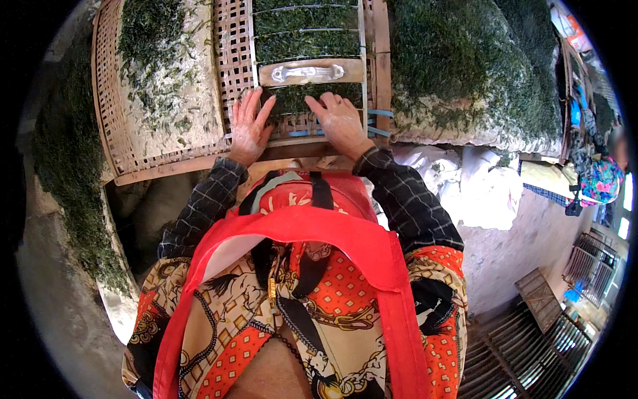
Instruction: The person processes green tea leaves by hand and using a wooden lattice tool to flatten or spread them.
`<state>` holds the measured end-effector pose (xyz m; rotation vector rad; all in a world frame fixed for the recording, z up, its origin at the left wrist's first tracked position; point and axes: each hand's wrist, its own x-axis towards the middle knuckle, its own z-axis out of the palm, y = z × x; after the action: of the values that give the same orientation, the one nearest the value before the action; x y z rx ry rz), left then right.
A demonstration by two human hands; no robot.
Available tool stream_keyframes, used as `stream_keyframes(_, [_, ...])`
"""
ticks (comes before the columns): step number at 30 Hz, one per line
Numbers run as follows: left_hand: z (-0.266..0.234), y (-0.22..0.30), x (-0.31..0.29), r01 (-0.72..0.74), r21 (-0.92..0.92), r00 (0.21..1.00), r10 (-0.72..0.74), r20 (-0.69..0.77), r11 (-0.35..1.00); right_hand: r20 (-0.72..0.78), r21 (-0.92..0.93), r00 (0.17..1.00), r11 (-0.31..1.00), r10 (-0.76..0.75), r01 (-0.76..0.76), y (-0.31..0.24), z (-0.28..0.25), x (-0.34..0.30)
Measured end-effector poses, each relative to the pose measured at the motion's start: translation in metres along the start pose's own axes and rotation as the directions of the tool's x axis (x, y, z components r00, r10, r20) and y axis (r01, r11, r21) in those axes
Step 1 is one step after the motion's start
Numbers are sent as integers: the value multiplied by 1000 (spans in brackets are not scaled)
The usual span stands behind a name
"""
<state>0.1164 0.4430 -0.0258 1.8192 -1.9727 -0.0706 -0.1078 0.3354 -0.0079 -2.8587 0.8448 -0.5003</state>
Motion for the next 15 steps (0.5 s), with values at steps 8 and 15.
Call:
stream_keyframes(8, [11, -6, 30, 82, -71, 995, -86, -54, 994, -33, 391, 984, 908, 178, -151, 15, 14, 20])
stream_keyframes(15, [29, -3, 39, 187, -62, 973, -194, -127, 980, 3, 174, 931, 917, 364, -359, 24, 12, 23])
